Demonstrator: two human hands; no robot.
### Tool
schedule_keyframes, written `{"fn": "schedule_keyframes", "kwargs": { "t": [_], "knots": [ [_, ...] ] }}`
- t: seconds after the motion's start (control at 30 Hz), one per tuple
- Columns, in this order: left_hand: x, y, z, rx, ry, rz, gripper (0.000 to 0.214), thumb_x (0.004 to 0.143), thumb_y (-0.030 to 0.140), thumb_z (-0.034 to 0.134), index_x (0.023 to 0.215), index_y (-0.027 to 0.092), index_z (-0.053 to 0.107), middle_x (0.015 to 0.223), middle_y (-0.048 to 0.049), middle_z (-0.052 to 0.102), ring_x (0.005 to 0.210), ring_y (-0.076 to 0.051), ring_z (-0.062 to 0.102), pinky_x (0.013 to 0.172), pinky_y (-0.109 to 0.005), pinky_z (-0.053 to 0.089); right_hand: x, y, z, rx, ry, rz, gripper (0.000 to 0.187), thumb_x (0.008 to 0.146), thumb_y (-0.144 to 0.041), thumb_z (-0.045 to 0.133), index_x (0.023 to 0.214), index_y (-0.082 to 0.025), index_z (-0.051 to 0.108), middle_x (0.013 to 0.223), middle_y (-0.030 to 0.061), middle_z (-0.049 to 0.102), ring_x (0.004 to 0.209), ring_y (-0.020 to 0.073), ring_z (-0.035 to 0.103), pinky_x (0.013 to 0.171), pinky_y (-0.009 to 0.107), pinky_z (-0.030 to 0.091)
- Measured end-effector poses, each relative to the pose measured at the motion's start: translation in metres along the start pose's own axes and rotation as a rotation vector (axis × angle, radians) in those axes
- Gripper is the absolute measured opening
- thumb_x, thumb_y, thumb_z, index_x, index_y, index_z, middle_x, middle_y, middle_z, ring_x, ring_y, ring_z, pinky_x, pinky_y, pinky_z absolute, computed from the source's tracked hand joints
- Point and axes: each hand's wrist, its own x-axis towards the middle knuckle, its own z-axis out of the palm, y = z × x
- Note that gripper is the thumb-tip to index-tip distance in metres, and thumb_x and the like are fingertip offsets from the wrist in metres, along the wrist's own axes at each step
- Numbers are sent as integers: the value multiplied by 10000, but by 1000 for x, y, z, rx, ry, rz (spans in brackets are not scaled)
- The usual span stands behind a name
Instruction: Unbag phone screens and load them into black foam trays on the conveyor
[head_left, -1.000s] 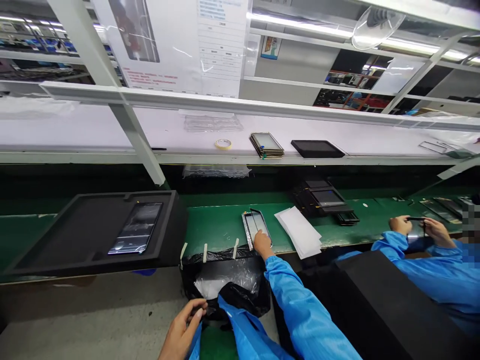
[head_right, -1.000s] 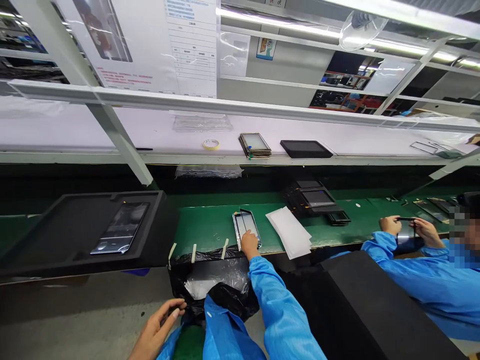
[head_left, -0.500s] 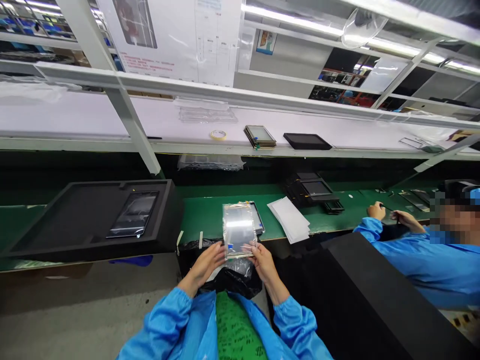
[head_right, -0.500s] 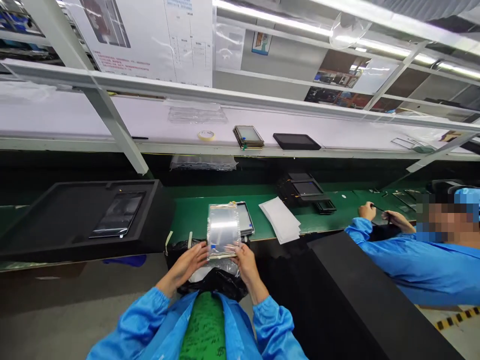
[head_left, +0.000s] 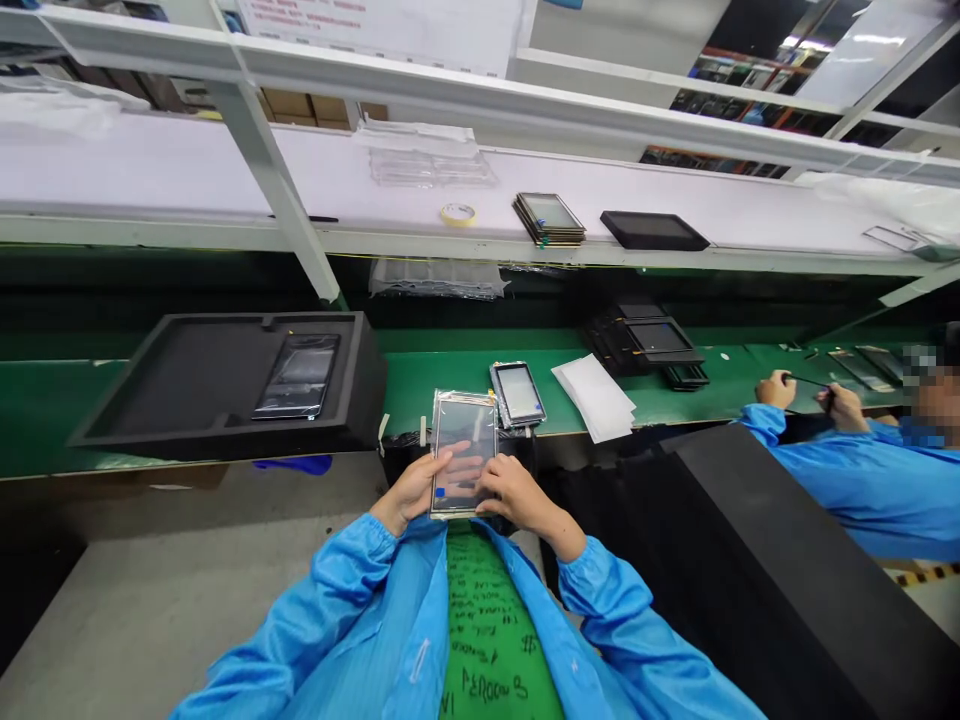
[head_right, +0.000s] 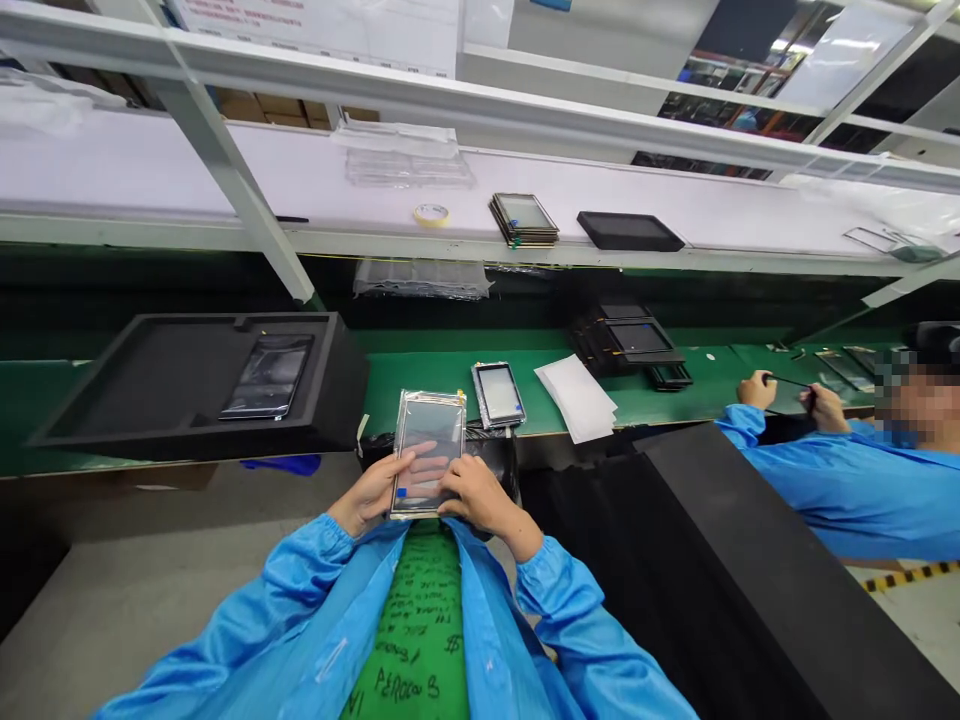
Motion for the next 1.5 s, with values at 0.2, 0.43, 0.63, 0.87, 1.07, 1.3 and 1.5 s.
{"fn": "schedule_keyframes", "kwargs": {
  "t": [0.2,0.43,0.63,0.87,1.07,1.3,1.5],
  "knots": [
    [-15,1,-16,-98,49,-39,572,1030,320,421,1553,116,307,1214,-244,716,1139,-355,697,933,-528,568,10,-27,20,-198,-13,-143,171,1028,-220,443,942,-179,585,940,59,604,811,164,539,634,271,390],
    [-30,2,-33,-113,47,-40,630,1003,283,507,1577,172,275,1262,-227,704,1143,-343,698,954,-527,557,26,-28,32,-95,55,12,182,1031,-224,361,894,-196,477,774,39,597,624,148,541,551,264,331],
    [-52,8,-22,69,-179,-87,827,813,455,786,1512,214,418,1380,-228,630,1270,-405,605,955,-519,554,63,-43,14,752,250,428,152,981,-368,493,927,-232,455,673,-40,617,466,106,525,479,227,405],
    [-60,10,-33,201,-210,-43,676,838,201,763,1452,225,479,1374,-222,635,1279,-393,603,995,-561,532,61,14,-62,1096,1220,473,341,766,-378,772,980,-183,590,791,-10,641,673,114,640,655,268,568],
    [-61,12,-47,160,-169,-20,564,874,200,723,1404,218,531,1362,-226,647,1262,-394,615,963,-527,560,15,52,-84,336,1327,561,468,870,-507,657,1189,-167,622,1174,118,659,1112,232,640,1079,491,447],
    [-53,9,-53,135,-160,-63,524,881,210,718,1374,194,543,1340,-219,665,1235,-380,638,960,-502,568,51,18,-16,1079,599,593,480,750,-603,772,985,-192,691,850,35,697,789,164,637,781,316,532],
    [-52,6,-60,109,-143,-90,533,873,200,725,1368,176,529,1328,-219,673,1208,-364,659,960,-495,565,64,9,0,1474,562,606,535,643,-601,861,688,-192,520,623,-52,481,549,78,430,524,218,405]
  ]
}}
